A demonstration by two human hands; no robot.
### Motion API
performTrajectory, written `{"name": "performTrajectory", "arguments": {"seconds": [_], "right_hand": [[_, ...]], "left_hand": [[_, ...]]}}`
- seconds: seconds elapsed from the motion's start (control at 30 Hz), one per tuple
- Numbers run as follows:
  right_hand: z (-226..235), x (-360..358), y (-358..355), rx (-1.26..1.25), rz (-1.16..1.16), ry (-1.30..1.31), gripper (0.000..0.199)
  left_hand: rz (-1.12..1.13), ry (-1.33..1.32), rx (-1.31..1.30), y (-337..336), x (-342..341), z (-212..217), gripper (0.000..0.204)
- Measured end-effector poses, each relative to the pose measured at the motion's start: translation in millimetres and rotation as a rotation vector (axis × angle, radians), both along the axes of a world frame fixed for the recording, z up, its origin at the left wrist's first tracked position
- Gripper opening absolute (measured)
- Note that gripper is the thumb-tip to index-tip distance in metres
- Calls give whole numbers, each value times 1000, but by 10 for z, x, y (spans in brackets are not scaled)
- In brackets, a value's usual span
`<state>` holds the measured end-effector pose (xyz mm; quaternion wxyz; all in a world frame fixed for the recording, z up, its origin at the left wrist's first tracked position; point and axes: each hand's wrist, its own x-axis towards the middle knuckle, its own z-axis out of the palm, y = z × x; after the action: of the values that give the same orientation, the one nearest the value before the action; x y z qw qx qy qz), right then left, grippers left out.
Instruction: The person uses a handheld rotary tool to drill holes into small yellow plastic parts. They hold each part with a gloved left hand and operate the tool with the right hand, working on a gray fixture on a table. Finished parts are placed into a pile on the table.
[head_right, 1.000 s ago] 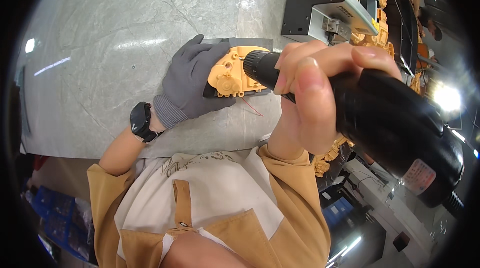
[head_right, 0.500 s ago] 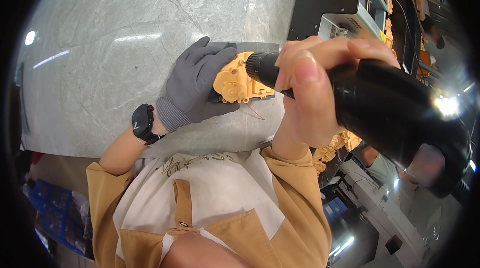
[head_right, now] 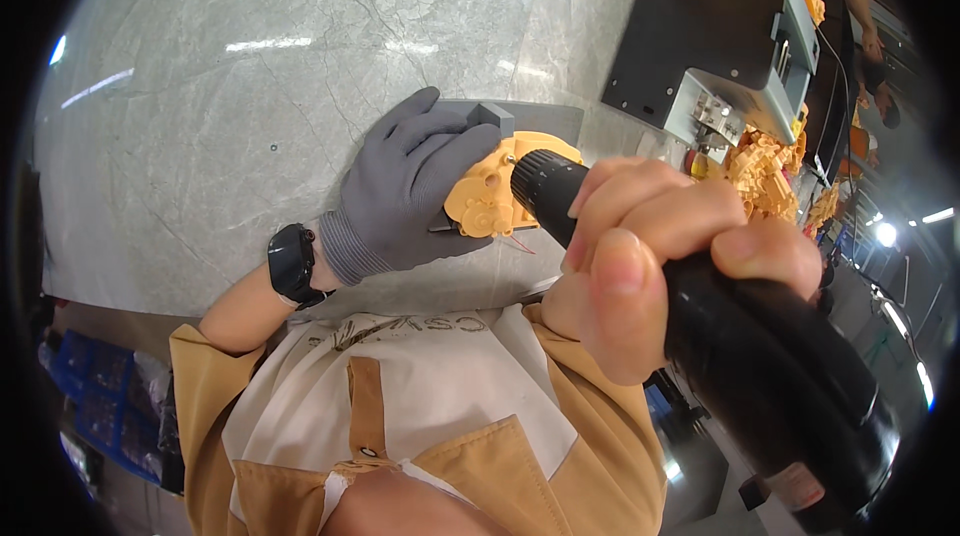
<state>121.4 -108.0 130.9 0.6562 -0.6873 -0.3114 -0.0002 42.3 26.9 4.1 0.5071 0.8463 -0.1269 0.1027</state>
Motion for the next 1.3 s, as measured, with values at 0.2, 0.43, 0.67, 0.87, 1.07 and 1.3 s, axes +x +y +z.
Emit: {"name": "performTrajectory", "arguments": {"seconds": [0.2, 0.43, 0.67, 0.87, 1.07, 1.3], "right_hand": [[-37, -49, -28, 34, -3, 5, 34], [-11, 19, -23, 289, -162, 158, 42], [265, -416, -533, 624, 348, 28, 36], [196, -603, -362, 828, 528, 262, 28], [338, -807, -160, 940, 586, 265, 13], [355, -1068, 134, 1155, 364, 320, 19]], "left_hand": [[1, 3, -22, 7, 33, -3, 78], [-5, 61, -38, 48, 12, 79, 83], [-52, 682, -349, 0, 170, 460, 73], [32, -111, -185, 43, -23, 806, 69], [103, -214, 19, 114, -229, 560, 60], [809, -44, -363, 728, -1776, 750, 44]]}}
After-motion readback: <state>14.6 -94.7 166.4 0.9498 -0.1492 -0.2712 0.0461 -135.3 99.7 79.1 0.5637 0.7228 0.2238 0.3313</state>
